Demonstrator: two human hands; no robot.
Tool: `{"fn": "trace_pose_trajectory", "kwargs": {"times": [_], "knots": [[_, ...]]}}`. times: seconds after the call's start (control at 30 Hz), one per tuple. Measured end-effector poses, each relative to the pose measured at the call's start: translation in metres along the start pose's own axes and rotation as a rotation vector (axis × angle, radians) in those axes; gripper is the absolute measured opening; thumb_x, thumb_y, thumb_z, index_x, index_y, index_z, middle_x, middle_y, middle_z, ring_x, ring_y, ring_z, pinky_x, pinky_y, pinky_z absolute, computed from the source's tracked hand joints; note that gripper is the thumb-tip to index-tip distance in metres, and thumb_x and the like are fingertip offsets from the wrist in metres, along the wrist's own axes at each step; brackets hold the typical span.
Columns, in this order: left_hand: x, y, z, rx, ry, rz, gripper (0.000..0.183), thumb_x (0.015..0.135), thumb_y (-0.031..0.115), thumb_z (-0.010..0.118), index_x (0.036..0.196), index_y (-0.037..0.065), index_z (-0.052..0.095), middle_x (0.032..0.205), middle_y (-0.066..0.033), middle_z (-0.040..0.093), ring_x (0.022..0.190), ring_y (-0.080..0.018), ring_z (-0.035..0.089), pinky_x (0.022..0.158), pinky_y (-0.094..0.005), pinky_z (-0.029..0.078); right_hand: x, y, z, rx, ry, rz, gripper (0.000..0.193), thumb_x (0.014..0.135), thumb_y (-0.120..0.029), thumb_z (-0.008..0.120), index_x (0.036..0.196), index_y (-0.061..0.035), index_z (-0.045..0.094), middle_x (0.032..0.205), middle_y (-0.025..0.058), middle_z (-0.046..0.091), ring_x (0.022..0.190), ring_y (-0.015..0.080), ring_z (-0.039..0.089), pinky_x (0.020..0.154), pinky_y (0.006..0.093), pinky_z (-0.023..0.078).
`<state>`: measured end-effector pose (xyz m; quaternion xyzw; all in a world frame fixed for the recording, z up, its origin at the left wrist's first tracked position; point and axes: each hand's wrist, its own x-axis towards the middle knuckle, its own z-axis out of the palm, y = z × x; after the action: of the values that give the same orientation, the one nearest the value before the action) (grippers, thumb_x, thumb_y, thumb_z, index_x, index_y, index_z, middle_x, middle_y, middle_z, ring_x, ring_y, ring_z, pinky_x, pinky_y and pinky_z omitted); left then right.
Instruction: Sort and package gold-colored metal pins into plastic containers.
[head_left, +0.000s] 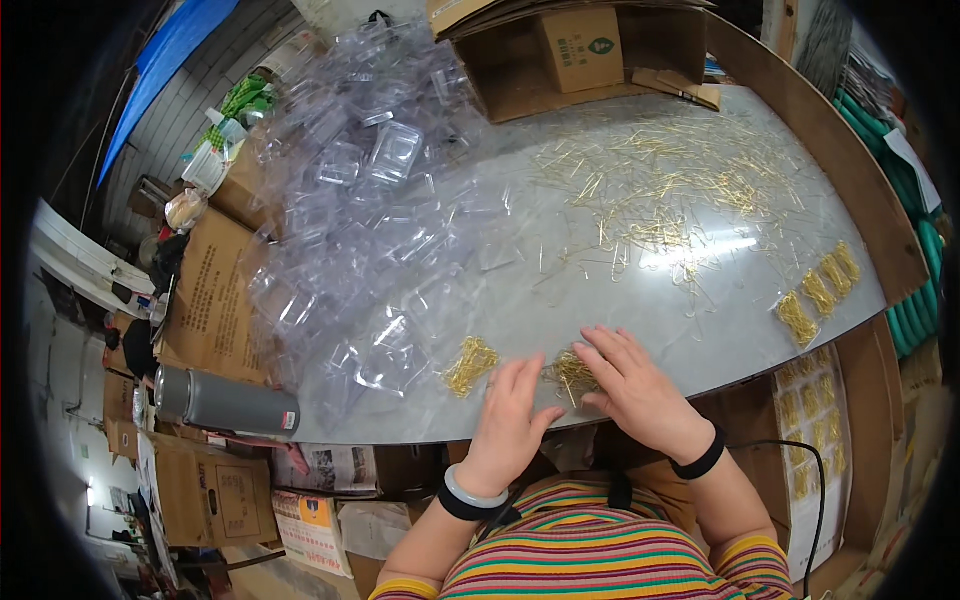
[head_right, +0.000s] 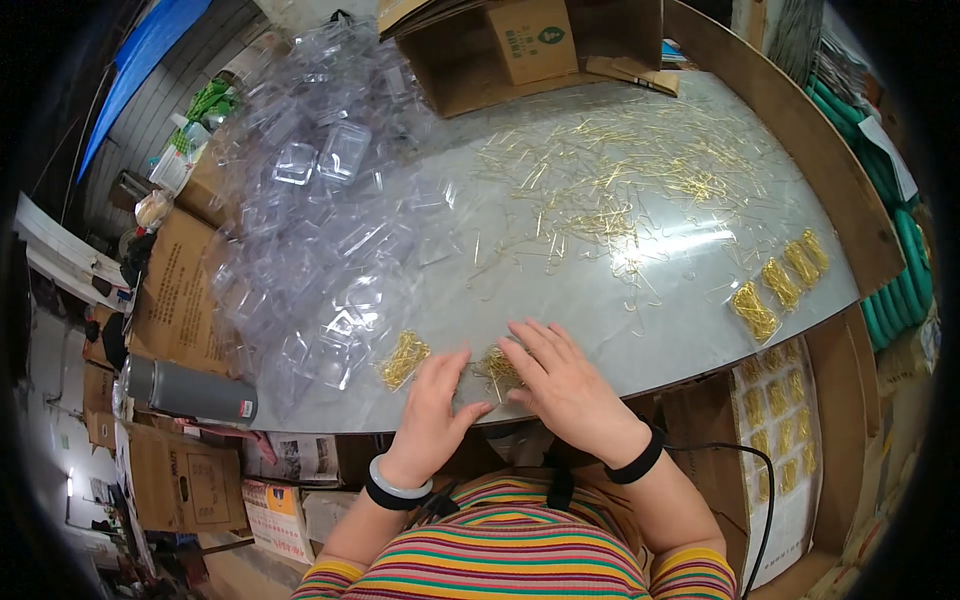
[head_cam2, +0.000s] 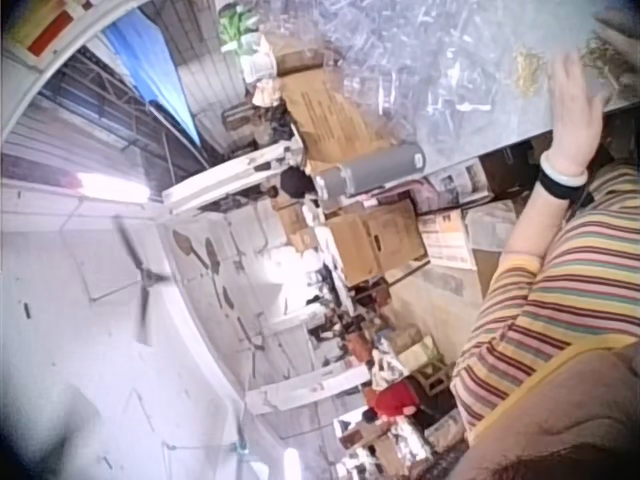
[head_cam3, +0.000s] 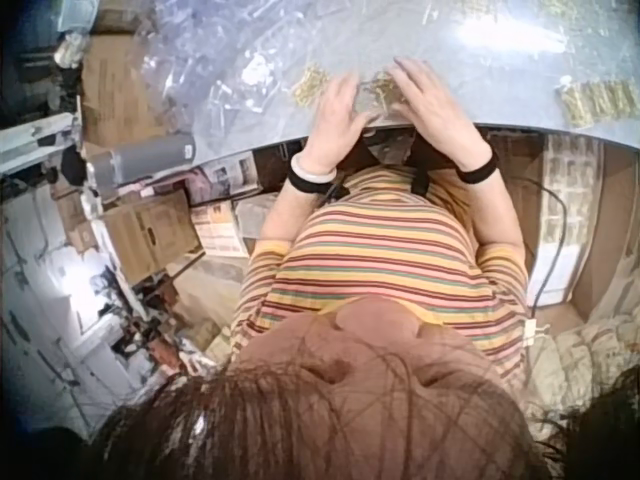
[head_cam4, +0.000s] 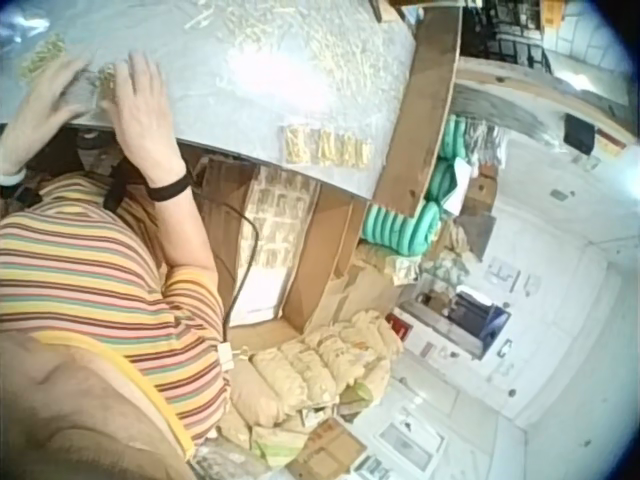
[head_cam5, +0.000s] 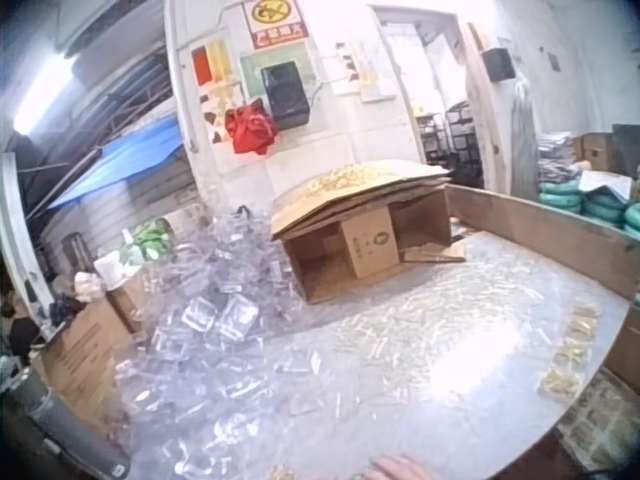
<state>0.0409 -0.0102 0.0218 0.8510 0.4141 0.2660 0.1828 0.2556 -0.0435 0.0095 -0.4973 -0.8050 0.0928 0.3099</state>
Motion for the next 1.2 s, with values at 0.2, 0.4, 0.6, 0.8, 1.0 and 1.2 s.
{"fn": "trace_pose_trajectory", "kwargs": {"times": [0.2, 0.4, 0.6, 0.8, 1.0, 1.2], "knots": [[0.009, -0.001, 0.005, -0.068, -0.039, -0.043, 0.048, 0.079, 0.005, 0.079, 0.123, -0.003, 0.061, 0.11, -0.0191, 0.061, 0.099, -0.0354, 0.061, 0.086, -0.0409, 0.051, -0.007, -0.003, 0.0, 0.116, 0.071, 0.087, 0.053, 0.087, -0.011, 0.07, 0.135, 0.0018, 0.051, 0.138, 0.0201, 0.053, 0.129, 0.0374, 0.051, 0.114, 0.0502, 0.038], [0.015, 0.002, 0.012, -0.23, -0.041, -0.074, 0.048, 0.08, 0.003, 0.078, 0.124, -0.001, 0.061, 0.111, -0.0174, 0.061, 0.095, -0.0298, 0.063, 0.081, -0.0356, 0.053, -0.008, 0.006, 0.007, 0.04, 0.058, 0.016, 0.05, 0.082, -0.008, 0.073, 0.128, -0.0007, 0.056, 0.13, 0.017, 0.057, 0.126, 0.0364, 0.054, 0.11, 0.0482, 0.043], [0.004, 0.002, 0.005, -0.148, 0.049, 0.0, 0.056, 0.077, 0.007, 0.082, 0.127, -0.003, 0.059, 0.121, -0.0196, 0.06, 0.103, -0.0351, 0.061, 0.09, -0.0401, 0.051, -0.008, 0.002, 0.002, 0.107, 0.059, 0.082, 0.051, 0.079, -0.011, 0.076, 0.126, -0.0051, 0.058, 0.129, 0.014, 0.057, 0.125, 0.036, 0.053, 0.109, 0.0473, 0.043], [0.005, 0.001, 0.007, -0.007, -0.018, -0.044, 0.057, 0.077, 0.008, 0.082, 0.127, -0.003, 0.059, 0.122, -0.0194, 0.06, 0.109, -0.0366, 0.06, 0.097, -0.0424, 0.049, -0.007, 0.001, 0.004, 0.01, 0.056, 0.033, 0.055, 0.077, -0.016, 0.078, 0.127, -0.0056, 0.058, 0.133, 0.0128, 0.056, 0.128, 0.0349, 0.052, 0.111, 0.0463, 0.042], [0.015, 0.002, 0.019, -0.311, -0.05, -0.038, 0.053, 0.08, 0.002, 0.077, 0.13, 0.0, 0.059, 0.123, -0.0173, 0.061, 0.106, -0.0319, 0.063, 0.088, -0.0375, 0.054, -0.008, 0.001, 0.007, 0.007, 0.05, 0.058, 0.055, 0.079, -0.013, 0.077, 0.128, -0.0036, 0.056, 0.132, 0.0141, 0.055, 0.128, 0.0352, 0.051, 0.111, 0.0467, 0.041], [0.007, 0.002, 0.017, -0.137, -0.047, 0.048, 0.065, 0.08, 0.008, 0.08, 0.139, 0.0, 0.052, 0.142, -0.02, 0.048, 0.127, -0.038, 0.051, 0.106, -0.0442, 0.044, -0.009, 0.006, 0.005, 0.067, 0.044, 0.057, 0.059, 0.079, -0.009, 0.077, 0.132, -0.0017, 0.052, 0.134, 0.017, 0.053, 0.128, 0.0369, 0.05, 0.11, 0.0455, 0.042]]}}
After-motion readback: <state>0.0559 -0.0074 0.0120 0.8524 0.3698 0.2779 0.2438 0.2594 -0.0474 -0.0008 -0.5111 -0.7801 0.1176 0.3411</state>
